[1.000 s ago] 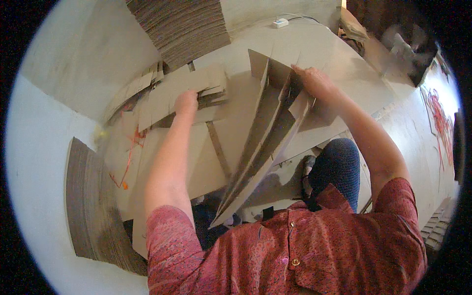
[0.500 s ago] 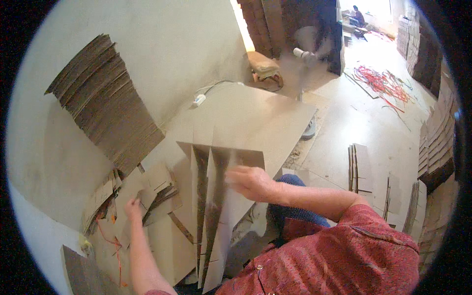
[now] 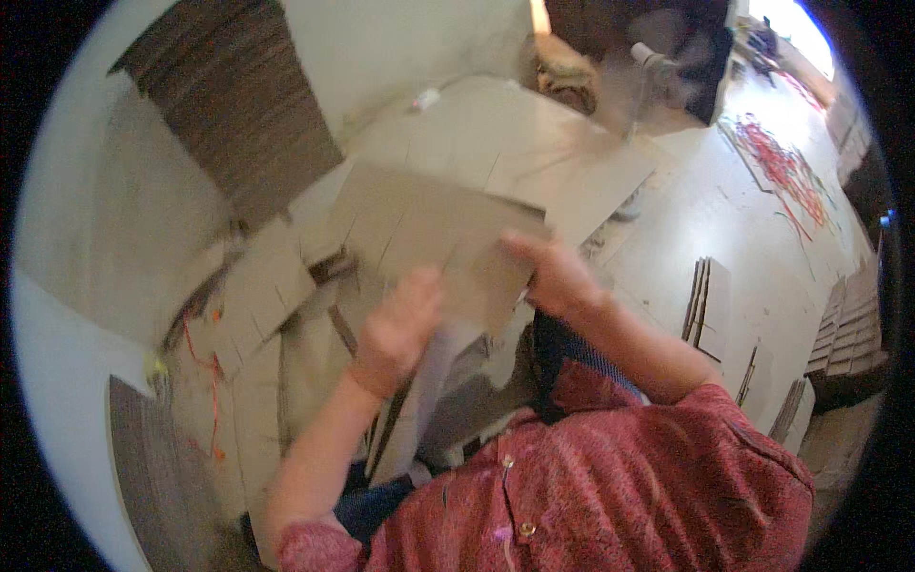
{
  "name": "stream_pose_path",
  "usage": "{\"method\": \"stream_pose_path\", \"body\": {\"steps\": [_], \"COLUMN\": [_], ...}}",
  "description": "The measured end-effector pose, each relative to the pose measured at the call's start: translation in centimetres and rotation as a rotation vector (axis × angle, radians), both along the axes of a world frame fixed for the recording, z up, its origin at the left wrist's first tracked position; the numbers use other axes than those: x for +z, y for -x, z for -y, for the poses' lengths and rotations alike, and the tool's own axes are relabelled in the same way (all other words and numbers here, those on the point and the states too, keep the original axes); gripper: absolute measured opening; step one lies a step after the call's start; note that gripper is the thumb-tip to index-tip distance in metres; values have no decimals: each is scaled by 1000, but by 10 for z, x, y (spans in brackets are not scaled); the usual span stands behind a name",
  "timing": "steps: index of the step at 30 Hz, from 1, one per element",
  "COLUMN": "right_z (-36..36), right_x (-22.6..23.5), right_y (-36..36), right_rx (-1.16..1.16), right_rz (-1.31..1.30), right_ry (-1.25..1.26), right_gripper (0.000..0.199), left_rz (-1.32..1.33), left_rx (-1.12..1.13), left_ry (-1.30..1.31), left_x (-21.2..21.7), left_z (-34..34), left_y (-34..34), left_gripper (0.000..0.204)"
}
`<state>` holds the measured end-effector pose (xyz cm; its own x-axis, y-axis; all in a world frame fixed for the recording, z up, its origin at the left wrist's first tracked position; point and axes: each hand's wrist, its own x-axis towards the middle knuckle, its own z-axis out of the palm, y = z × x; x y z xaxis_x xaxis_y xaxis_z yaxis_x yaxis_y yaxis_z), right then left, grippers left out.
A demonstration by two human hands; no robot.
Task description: The person sits on the floor and repeatedly folds and inserts pre-cut cardboard dividers into a larger cardboard sheet to form a multi-compartment structure. The person handles each divider one at a time, aligning and pressing them into place.
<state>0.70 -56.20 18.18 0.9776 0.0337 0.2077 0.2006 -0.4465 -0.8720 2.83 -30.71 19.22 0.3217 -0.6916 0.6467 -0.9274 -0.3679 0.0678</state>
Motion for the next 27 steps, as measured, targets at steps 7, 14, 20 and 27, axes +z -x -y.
{"method": "stream_pose_path", "body": {"steps": [7, 14, 20, 27], "right_z": [39, 54, 54, 58], "right_x": [12, 0, -1, 10], "right_y": [0, -13, -22, -4], "right_rx": [-179, -13, 59, -30], "right_rz": [159, 105, 63, 61], "right_ry": [-721, -458, -383, -160], "right_gripper": [25, 21, 19, 18], "left_rz": [-841, -748, -783, -662], "left_rx": [632, 646, 716, 691], "left_ry": [117, -41, -112, 20], "left_x": [-11, -9, 4, -12], "left_z": [-45, -65, -79, -87], "left_y": [-16, 0, 11, 12], "left_gripper": [36, 24, 23, 19]}}
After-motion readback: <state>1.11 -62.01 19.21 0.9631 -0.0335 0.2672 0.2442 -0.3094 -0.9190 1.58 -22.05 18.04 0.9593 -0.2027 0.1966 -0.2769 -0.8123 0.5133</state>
